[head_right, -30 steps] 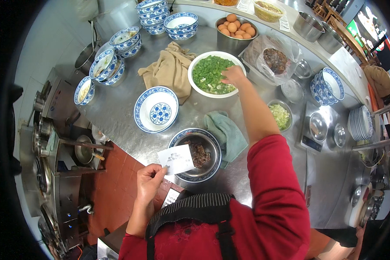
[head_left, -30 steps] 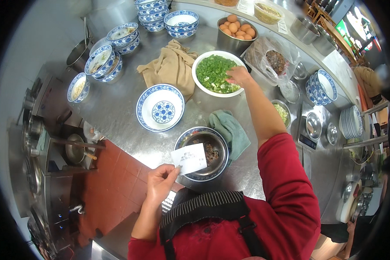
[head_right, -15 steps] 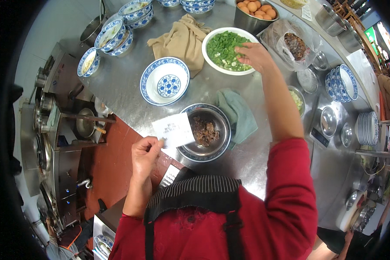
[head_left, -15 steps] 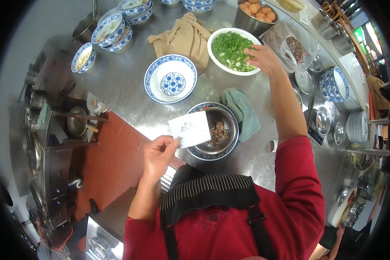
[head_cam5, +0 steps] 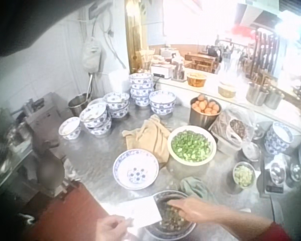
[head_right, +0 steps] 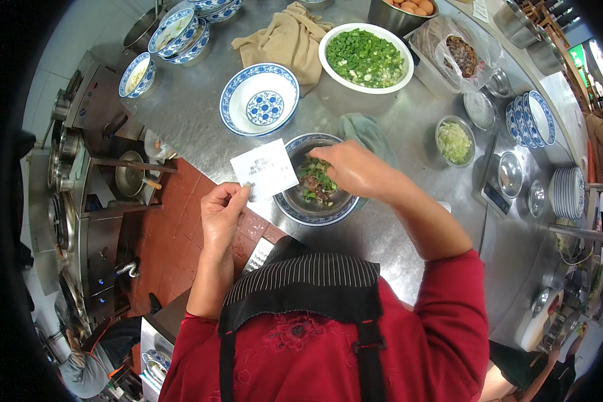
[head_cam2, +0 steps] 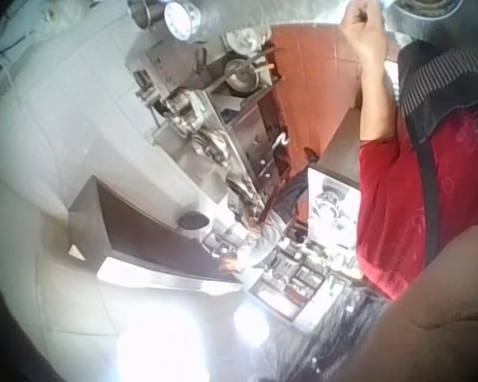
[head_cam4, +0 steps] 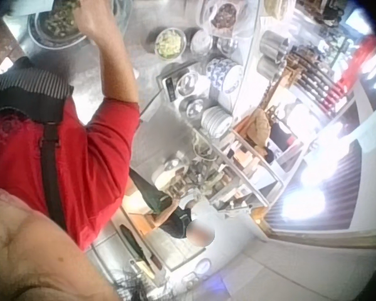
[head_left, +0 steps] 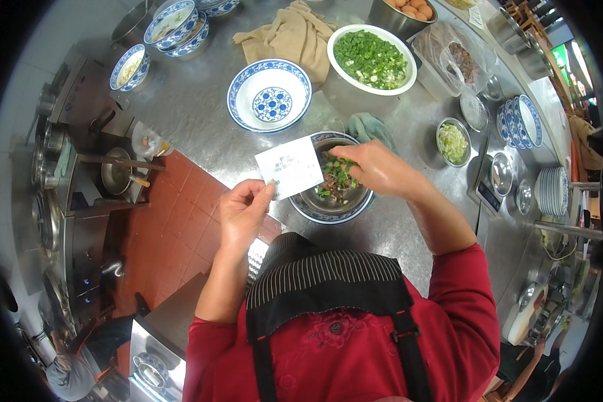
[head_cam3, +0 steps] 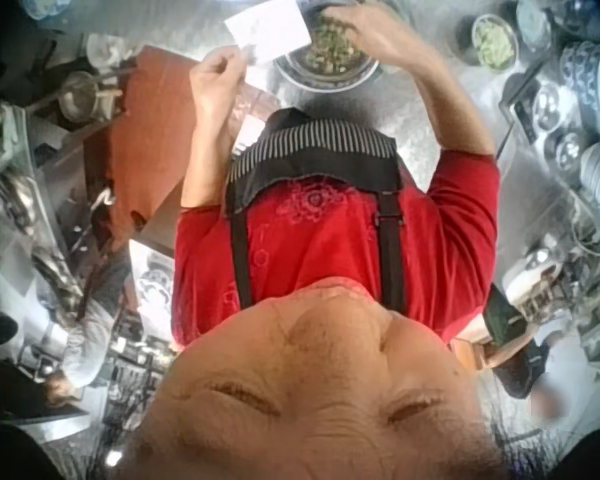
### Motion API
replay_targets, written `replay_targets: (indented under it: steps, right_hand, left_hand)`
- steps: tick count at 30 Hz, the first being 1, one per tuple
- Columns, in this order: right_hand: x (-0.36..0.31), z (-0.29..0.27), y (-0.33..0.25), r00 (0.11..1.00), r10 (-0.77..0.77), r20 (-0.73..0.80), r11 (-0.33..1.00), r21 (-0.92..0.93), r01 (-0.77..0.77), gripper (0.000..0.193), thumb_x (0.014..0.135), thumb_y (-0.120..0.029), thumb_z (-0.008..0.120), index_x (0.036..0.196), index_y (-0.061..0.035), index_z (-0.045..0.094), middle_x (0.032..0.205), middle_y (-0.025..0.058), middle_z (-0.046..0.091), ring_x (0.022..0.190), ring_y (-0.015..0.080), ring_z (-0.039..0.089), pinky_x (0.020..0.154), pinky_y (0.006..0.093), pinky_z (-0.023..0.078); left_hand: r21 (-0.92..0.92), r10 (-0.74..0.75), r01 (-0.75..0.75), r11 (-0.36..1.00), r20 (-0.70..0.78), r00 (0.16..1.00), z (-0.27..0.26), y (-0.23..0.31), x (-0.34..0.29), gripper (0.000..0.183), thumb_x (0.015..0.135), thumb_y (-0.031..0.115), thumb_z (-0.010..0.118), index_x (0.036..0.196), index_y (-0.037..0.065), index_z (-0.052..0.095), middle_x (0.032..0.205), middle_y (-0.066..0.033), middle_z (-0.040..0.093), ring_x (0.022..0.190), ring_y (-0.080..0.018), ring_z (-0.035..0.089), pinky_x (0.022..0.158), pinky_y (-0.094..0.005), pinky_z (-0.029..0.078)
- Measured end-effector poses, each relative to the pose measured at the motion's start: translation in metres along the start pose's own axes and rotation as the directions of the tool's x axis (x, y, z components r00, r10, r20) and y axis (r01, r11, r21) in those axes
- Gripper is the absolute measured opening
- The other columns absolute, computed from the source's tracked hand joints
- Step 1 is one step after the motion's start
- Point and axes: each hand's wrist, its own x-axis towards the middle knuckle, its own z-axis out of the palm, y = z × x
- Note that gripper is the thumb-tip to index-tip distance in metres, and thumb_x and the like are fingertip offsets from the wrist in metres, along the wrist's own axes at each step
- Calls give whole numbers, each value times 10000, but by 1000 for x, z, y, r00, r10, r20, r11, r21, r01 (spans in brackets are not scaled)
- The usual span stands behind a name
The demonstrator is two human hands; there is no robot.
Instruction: The person assembles multiple noodle bowls by adding noodles, broth, meat, and chopped green onions. They place order tickets into each bowl and move them to a staging area.
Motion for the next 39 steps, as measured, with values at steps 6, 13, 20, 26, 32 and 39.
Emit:
replay_targets:
  steps: [6,13,20,26,32,39]
  right_hand:
    - [-1,-8,-4,968,251,11,936,254,-246,228,721,-31,501,915,43,594,770,201,604,645,281,600,620,342,467]
    - [-2,-14,6,937,326,125,854,386,-349,215,745,-59,522,916,57,580,726,165,608,546,205,595,549,301,467]
    - [-1,-10,16,978,197,62,919,335,-206,227,769,-32,502,973,36,572,784,105,620,552,142,579,504,268,468]
    - [1,-12,20,980,174,97,871,448,-199,229,793,-37,502,1003,20,574,817,84,626,561,118,569,484,244,453]
    - [13,-28,35,935,318,157,645,687,-335,194,820,-93,530,970,15,591,845,86,621,569,93,557,501,216,472]
    - [53,-89,95,876,396,-275,795,580,-177,221,836,-186,533,1006,-55,586,857,21,615,619,90,538,537,216,452]
  left_hand:
    - [0,-22,22,1000,27,999,-1,-4,-2,105,792,93,629,739,9,594,573,46,500,498,-11,404,443,-156,297]
    - [8,-46,46,999,22,999,7,-5,2,110,790,96,632,730,15,589,568,49,492,503,-10,401,448,-156,299]
    - [6,-56,56,998,39,998,16,-8,13,119,795,101,628,726,15,585,562,50,483,497,-10,392,442,-160,294]
    - [5,-79,79,997,27,997,19,-10,20,115,798,92,621,726,11,582,565,50,484,499,-11,394,442,-161,298]
    - [27,-98,96,995,49,994,25,-9,24,101,798,78,618,733,7,585,589,52,495,520,-11,404,464,-158,314]
    - [144,-125,105,984,135,983,57,-25,30,99,789,79,619,737,-3,598,603,47,519,545,-11,421,480,-168,340]
